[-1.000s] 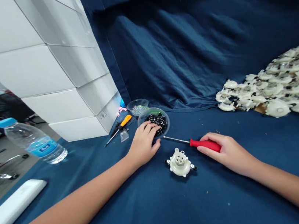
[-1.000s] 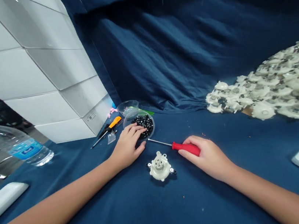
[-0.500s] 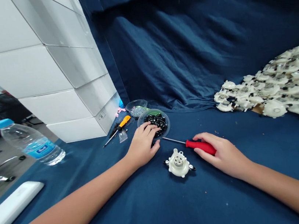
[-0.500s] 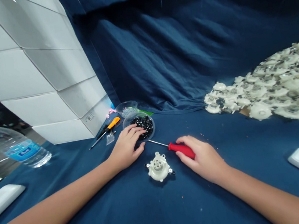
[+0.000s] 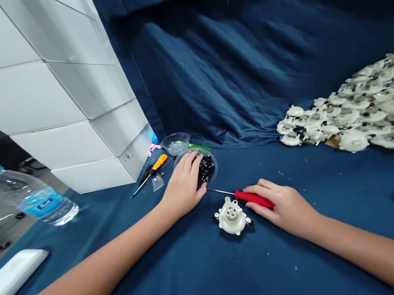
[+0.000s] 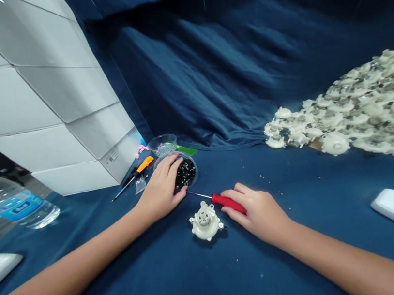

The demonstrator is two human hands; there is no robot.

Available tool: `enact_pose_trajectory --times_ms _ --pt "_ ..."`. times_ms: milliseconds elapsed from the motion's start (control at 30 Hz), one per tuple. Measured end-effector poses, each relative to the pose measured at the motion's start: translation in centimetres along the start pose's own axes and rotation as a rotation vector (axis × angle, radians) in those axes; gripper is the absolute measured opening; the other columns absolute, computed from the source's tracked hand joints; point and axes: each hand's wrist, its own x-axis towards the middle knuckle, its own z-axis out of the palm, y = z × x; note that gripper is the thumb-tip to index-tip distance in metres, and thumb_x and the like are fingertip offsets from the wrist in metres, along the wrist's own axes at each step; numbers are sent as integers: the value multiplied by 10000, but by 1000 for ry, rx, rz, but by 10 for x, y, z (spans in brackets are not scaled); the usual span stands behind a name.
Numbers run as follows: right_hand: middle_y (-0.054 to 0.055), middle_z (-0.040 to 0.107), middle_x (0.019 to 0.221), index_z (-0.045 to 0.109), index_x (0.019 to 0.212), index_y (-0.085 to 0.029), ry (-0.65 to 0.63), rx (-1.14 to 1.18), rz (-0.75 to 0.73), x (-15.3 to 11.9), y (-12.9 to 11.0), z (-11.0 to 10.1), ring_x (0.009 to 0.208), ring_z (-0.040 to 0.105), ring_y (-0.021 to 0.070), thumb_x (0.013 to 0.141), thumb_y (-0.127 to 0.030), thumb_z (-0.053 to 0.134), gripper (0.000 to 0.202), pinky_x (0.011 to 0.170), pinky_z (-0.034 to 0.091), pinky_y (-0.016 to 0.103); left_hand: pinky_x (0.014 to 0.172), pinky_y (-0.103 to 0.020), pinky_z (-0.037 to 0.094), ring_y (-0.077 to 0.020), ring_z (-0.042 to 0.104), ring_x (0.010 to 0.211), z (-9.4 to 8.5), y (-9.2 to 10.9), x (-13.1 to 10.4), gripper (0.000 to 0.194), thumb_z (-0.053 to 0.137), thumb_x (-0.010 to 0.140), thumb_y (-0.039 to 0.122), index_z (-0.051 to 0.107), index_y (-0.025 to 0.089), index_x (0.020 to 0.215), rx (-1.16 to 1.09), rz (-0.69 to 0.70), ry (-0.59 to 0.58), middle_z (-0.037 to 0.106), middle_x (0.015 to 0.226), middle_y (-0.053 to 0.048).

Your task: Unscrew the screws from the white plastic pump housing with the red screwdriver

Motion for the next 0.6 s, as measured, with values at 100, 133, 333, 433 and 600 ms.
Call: enact_pose_trajectory --times_ms 100,133,333,433,600 --pt "53 712 1120 680 1335 -317 1 6 5 0 0 0 859 728 236 1074 -412 573 298 747 575 367 1249 -609 380 -418 436 1502 1 -7 12 797 680 910 344 346 90 1587 -38 -120 -81 460 1601 -250" --pt "51 712 1122 678 1335 -321 2 13 8 0 0 0 857 725 235 1073 -415 576 297 741 572 368 1217 -613 409 -422 492 1454 1 -10 17 771 665 925 378 371 93 1578 -48 -139 -105 505 1565 -250" --pt "38 715 1118 684 1300 -320 15 95 36 -1 1 0 903 716 241 1055 -413 608 272 784 558 386 1104 -569 482 -407 627 1277 3 -38 45 621 545 983 497 552 117 1474 -94 -158 -240 643 1422 -224" --pt "28 734 1099 709 1249 -331 21 164 55 0 1 -4 951 716 246 1047 -408 622 233 840 550 390 1050 -497 516 -355 672 1188 6 -56 59 550 461 1008 519 647 159 1380 -133 -167 -325 695 1347 -177" --pt "14 758 1193 717 1206 -330 97 281 160 1 7 -9 1071 711 257 1044 -472 631 232 943 527 395 939 -403 546 -284 705 992 6 -74 82 480 446 982 564 795 248 1075 -212 -189 -504 775 1168 -83"
